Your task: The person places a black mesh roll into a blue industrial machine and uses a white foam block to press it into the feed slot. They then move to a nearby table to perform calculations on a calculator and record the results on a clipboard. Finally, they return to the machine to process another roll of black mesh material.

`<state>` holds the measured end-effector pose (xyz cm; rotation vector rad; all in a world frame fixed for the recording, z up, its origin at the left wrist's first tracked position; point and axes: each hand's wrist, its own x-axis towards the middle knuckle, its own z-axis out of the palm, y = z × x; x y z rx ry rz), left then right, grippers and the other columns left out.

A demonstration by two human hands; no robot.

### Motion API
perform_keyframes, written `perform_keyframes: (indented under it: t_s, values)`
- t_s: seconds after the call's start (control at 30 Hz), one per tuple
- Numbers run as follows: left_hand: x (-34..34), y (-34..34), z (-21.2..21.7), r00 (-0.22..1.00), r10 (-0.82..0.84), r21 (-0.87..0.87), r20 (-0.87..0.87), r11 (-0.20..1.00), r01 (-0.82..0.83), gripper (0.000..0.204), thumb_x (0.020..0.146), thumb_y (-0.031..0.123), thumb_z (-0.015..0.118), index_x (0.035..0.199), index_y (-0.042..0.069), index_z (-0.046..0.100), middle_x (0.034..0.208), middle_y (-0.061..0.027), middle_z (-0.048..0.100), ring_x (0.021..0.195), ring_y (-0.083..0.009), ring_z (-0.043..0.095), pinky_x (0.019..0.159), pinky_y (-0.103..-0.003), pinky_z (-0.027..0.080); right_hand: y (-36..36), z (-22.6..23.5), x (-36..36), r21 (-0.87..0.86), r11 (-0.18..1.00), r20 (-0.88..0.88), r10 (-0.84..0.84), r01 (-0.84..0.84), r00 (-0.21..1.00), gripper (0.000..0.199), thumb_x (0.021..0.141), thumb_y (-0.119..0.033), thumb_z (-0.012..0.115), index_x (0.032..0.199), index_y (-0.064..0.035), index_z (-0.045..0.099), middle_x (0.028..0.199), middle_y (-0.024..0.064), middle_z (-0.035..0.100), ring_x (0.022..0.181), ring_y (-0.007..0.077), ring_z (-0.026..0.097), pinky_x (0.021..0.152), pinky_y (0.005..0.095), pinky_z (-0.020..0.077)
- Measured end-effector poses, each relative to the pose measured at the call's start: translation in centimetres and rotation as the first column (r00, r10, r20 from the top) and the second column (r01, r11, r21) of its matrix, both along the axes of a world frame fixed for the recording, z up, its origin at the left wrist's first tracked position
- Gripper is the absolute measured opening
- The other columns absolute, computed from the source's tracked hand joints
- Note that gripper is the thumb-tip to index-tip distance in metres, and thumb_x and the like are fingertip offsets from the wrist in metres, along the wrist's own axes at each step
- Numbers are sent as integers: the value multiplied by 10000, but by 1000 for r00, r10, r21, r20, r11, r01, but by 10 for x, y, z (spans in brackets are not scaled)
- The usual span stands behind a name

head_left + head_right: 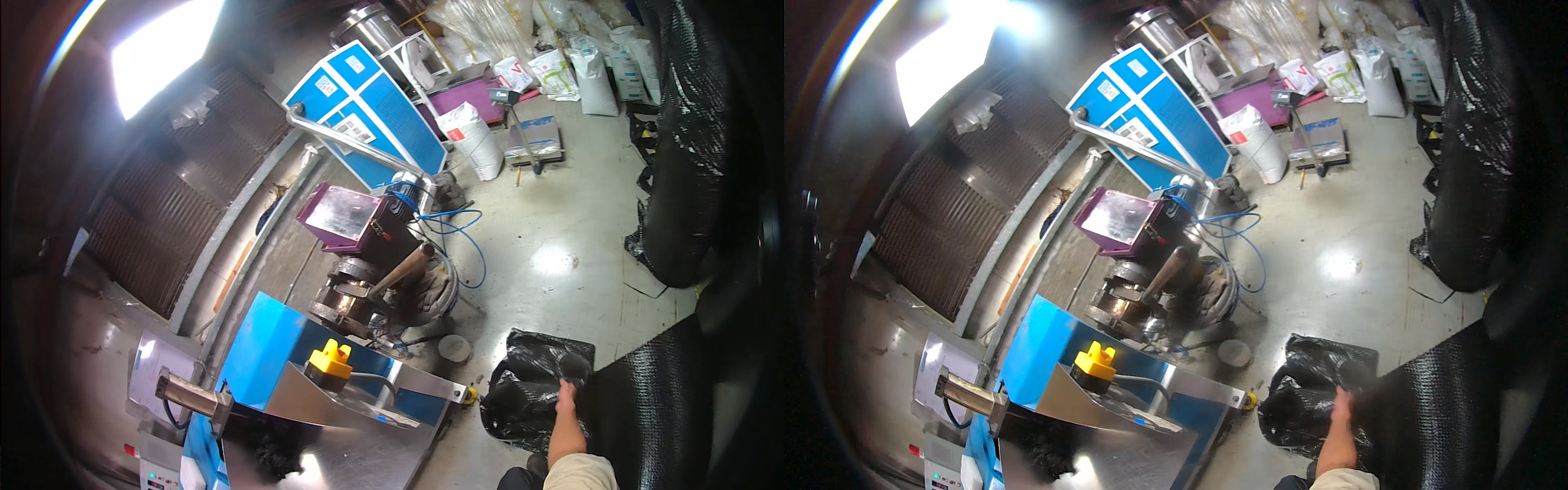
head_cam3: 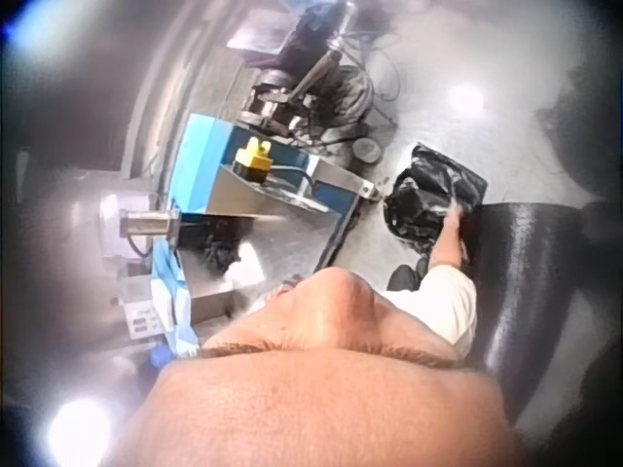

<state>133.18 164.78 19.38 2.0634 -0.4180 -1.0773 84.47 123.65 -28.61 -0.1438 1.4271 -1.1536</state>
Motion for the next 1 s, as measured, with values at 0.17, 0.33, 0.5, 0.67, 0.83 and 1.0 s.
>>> perform_keyframes:
  t_s: [0.17, 0.33, 0.5, 0.67, 0.83, 1.0]
  values:
    - [-11, 65, -6, 983, 145, -16, -113, 989, -148, 376, 1053, 385, 723, 1048, 14, 783, 859, -95, 746, 758, -211, 708, 645, -341, 571, 21, 182, 75, -103, 943, -672, 169, -317, 721, 661, 1008, -349, 741, 1501, 69, 600, 1665, 290, 443, 1536, 465, 438, 1273, 466, 365]
    - [10, 79, -20, 964, 44, -142, -262, 986, -84, 326, 1055, 364, 714, 1133, 57, 792, 883, -95, 752, 786, -222, 707, 720, -392, 593, 110, 417, 110, -467, 619, -773, 62, -632, 631, 667, 934, -333, 821, 1389, 112, 622, 1623, 352, 457, 1498, 516, 450, 1287, 529, 345]
    - [-52, -9, 26, 895, -236, -251, -378, 957, 146, 584, 1132, 461, 575, 1399, -47, 685, 1299, -169, 761, 1236, -252, 708, 1015, -434, 569, 280, 538, 136, -382, 3, -924, -8, -924, 382, 492, 967, -363, 812, 1160, 61, 652, 1588, 327, 502, 1368, 476, 552, 1089, 538, 469]
    - [-134, -49, 98, 873, -334, -323, -356, 920, 221, 863, 1023, 197, 780, 1702, -54, 310, 1475, -167, 662, 1319, -228, 654, 1133, -409, 531, 446, 566, 143, -116, -442, -920, 385, -889, -71, 586, 1031, -398, 735, 1364, 79, 669, 1764, 211, 365, 1382, 420, 594, 1152, 512, 473]
    - [-161, 21, 120, 582, -730, -513, -359, 675, 530, 734, 958, 42, 798, 1642, 57, 531, 1404, -79, 731, 1167, -135, 691, 1072, -301, 538, 455, 601, 74, -189, 161, -474, 849, -969, 234, 256, 1013, -249, 760, 1143, -49, 853, 1110, 82, 849, 999, 189, 782, 910, 327, 614]
    - [-174, 115, 143, 340, -938, -592, -67, 312, 743, 530, 956, -14, 720, 1472, 106, 707, 1268, -11, 719, 1082, -151, 642, 918, -306, 530, 435, 634, 33, -282, 899, -454, 182, -334, 872, 666, 1013, -529, 753, 1465, -82, 555, 1467, 64, 622, 1390, 194, 535, 1161, 407, 417]
